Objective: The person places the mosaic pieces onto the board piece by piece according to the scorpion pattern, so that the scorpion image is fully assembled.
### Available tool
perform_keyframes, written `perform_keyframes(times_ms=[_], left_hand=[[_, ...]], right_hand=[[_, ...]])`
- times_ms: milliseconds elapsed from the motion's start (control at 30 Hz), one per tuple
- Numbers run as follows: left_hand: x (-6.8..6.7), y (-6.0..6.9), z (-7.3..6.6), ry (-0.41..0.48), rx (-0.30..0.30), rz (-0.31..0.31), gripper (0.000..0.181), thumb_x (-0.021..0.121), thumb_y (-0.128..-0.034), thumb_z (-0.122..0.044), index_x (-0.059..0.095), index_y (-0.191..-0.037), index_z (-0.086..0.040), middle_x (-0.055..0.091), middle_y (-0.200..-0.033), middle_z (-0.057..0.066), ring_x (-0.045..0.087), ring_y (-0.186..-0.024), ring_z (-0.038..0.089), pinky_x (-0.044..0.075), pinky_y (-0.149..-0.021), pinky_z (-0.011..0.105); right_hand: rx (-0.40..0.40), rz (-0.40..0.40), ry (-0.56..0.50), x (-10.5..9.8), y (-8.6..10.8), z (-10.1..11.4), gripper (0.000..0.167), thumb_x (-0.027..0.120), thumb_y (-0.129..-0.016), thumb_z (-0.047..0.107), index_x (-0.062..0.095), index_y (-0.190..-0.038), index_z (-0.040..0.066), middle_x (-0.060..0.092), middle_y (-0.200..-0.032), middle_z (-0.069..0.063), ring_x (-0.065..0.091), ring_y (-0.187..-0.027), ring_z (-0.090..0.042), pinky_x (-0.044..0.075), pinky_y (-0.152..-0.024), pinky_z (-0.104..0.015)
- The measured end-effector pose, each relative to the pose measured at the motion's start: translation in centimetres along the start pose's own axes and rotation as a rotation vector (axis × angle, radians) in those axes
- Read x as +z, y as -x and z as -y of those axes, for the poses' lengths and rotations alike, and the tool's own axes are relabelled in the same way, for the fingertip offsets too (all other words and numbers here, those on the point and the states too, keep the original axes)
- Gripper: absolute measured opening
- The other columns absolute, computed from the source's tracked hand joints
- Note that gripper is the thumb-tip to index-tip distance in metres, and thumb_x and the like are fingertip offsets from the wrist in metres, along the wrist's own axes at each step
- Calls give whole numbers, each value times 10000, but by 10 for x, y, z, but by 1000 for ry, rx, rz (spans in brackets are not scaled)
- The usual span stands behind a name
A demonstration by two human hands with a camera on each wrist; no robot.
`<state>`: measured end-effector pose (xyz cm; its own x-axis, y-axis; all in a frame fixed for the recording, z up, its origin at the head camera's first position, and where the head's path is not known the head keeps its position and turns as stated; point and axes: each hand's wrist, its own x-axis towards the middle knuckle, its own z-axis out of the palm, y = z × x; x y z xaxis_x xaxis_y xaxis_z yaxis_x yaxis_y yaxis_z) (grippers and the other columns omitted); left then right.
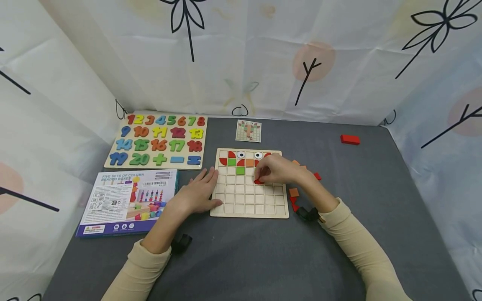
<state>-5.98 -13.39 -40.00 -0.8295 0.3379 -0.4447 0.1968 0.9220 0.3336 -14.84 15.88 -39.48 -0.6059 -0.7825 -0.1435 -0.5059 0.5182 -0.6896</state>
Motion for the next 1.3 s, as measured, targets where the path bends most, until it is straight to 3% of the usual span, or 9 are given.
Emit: perform_keyframes(times_ms=[400, 767, 1000, 1300], left_hand=[[-1, -1, 0, -8, -4, -4, 1021, 740, -1016, -439, 142, -1741, -42, 110, -1842, 148, 90, -1723, 410, 236, -1321, 714], [0, -2, 0, -7, -4, -5, 1021, 745, -1012, -437, 148, -1741, -45, 114, -1841, 149, 93, -1722, 412, 241, -1318, 714], [1, -1, 1, -7, 3, -5, 1015, 740, -1016, -437, 149, -1740, -41, 112, -1841, 151, 89, -1722, 414, 235, -1322, 711], [0, 0, 0, 2, 12, -9, 1005, 739, -1021, -430, 156, -1737, -32, 112, -1839, 158, 92, -1721, 416, 236, -1320, 716]], right_hand=[[-16, -4, -12, -1, -3, 0, 140, 718, -943, -75, 803, -973, 31, 825, -930, -95, 810, -904, -209, 658, -859, -329], [-4, 1, 31, 3, -3, 0, 129, 862, -895, 16, 798, -997, 61, 804, -948, -63, 747, -874, -116, 620, -810, -283], [20, -6, 32, 1, -1, 1, 163, 779, -902, -65, 803, -1013, 51, 813, -970, -80, 772, -928, -175, 645, -876, -372], [-40, -55, 9, -2, 4, -4, 151, 800, -902, -62, 795, -1022, 29, 802, -1007, -103, 788, -961, -234, 660, -893, -412]])
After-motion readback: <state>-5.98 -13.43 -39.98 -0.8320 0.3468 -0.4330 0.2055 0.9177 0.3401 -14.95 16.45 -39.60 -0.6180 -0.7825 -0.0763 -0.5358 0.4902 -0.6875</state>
